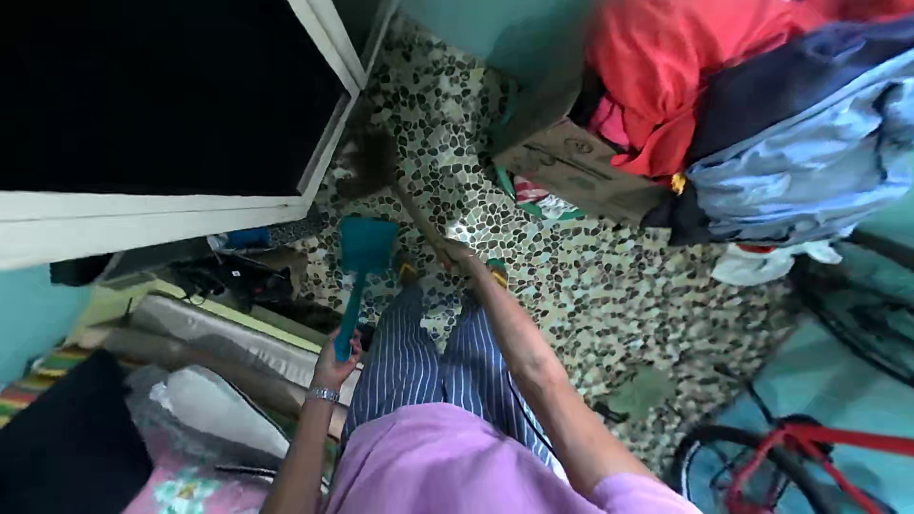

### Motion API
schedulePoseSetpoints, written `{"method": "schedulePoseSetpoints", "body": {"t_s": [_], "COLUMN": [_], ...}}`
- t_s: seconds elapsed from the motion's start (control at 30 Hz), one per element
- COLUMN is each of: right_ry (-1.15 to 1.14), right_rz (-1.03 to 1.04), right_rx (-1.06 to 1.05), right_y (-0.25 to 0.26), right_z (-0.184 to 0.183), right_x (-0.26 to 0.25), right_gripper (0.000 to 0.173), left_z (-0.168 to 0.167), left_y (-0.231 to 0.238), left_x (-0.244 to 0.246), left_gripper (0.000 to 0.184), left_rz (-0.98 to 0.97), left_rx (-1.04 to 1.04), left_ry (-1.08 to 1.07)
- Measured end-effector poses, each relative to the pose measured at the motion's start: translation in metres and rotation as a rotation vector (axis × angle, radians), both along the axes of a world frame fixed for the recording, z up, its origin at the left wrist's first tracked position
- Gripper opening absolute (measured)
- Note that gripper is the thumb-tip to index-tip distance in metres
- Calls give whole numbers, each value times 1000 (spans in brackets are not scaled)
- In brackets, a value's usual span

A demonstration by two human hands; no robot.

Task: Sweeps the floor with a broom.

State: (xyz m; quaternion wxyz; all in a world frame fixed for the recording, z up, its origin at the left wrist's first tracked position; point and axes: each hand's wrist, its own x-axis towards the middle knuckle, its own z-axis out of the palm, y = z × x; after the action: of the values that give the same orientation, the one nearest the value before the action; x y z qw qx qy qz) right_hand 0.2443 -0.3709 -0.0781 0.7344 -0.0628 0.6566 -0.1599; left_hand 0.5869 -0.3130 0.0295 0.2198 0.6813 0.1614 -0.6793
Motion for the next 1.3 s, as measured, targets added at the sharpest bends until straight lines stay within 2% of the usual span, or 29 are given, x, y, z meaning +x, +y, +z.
{"method": "schedulePoseSetpoints", "body": {"t_s": [0.13, 0.2, 0.27, 0.33, 0.43, 0.5, 0.57, 0.63, 0.73, 0.93, 1.03, 1.13, 1.23, 1.3], "right_ry": [60, 131, 229, 307, 382, 403, 408, 415, 403, 180, 64, 106, 142, 141], "right_rz": [-329, -431, -414, -280, -26, 98, 165, 212, 243, 138, 48, 0, -187, -384], "right_rx": [145, 287, 348, 342, 338, 338, 325, 286, 159, -129, -145, -171, -120, -78], "right_y": [133, 196, 241, 274, 286, 281, 269, 242, 179, -19, -127, -214, -267, -273], "right_z": [-1, 25, 64, 110, 202, 252, 283, 288, 246, 104, 37, -38, -66, -72], "right_x": [-50, -62, -67, -68, -58, -54, -54, -57, -62, -54, -72, -101, -132, -147], "right_gripper": [41, 40, 42, 44, 45, 53, 62, 67, 69, 59, 49, 48, 47, 42], "left_z": [-5, -9, -14, -15, -19, -25, -31, -39, -51, -62, -60, -63, -63, -63], "left_y": [-38, -55, -74, -91, -112, -126, -138, -147, -159, -193, -209, -221, -230, -234], "left_x": [9, 8, 2, -7, -21, -30, -43, -55, -75, -90, -95, -99, -106, -112], "left_gripper": [36, 35, 33, 31, 31, 32, 31, 31, 28, 30, 31, 30, 31, 32], "left_rz": [-252, -330, -375, -412, -431, -434, -420, -408, -372, -351, -316, -277, -257, -259], "left_rx": [9, -3, -7, -18, -7, -9, -28, -39, -28, -5, 26, 25, 19, 27], "left_ry": [-5, -3, -14, -21, -15, -5, -16, -21, -53, -7, -29, -22, -27, -45]}}
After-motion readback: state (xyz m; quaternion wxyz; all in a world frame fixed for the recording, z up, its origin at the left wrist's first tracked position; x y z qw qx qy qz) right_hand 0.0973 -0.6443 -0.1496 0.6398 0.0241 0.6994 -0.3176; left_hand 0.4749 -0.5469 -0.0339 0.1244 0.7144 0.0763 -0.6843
